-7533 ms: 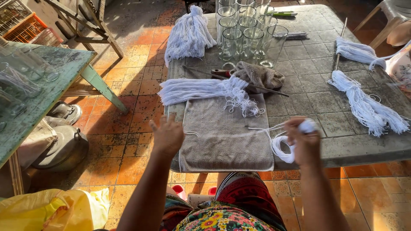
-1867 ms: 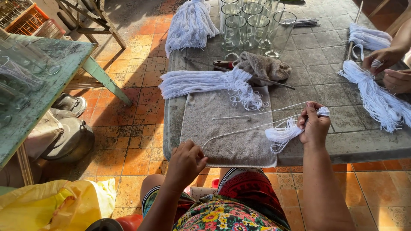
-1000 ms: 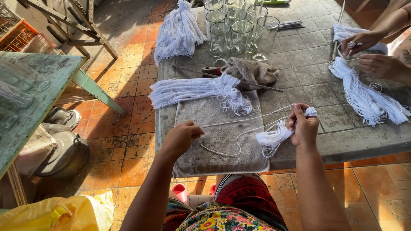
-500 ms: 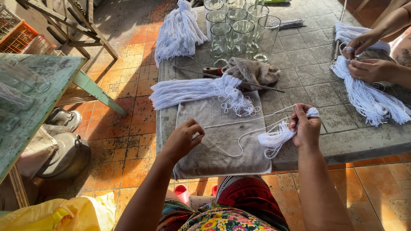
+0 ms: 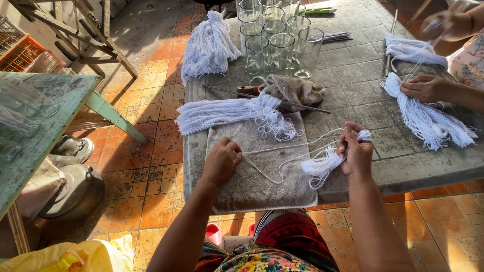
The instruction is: Tying individual candle wicks onto a horizontal support string in preparation for dipping
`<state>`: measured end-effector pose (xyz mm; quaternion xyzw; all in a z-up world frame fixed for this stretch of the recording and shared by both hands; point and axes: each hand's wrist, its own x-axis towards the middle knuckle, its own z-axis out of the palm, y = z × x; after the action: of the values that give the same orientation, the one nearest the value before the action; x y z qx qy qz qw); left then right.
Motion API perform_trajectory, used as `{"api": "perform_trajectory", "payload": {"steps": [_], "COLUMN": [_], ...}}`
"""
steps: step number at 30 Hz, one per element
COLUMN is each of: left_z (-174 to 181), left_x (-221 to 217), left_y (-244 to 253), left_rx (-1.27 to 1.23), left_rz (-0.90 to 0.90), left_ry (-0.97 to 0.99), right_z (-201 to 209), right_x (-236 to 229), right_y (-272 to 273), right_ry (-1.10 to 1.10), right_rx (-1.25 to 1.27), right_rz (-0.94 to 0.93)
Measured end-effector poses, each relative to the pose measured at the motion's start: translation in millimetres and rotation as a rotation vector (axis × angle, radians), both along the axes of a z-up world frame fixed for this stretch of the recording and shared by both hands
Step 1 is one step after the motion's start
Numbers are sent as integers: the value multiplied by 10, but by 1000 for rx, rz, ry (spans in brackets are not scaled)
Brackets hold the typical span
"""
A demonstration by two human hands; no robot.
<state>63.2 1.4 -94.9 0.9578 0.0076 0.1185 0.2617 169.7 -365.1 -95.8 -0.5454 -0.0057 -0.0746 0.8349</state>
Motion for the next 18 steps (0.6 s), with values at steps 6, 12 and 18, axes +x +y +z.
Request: {"api": "perform_trajectory", "payload": {"steps": [6, 12, 18], "left_z": [599, 650, 193], "left_x": [-285, -581, -656], "left_y": [315, 614, 856], "left_rx": [-133, 0, 355], "left_rz": [81, 95, 271], "left_ry": [-46, -185, 8], "right_z": [308, 561, 710], "right_x": [-182, -422, -698], "right_y": [-390, -294, 166], "right_ry": [41, -178, -334], "right_rx": [218, -135, -426], "right_rz": [221, 137, -28]}}
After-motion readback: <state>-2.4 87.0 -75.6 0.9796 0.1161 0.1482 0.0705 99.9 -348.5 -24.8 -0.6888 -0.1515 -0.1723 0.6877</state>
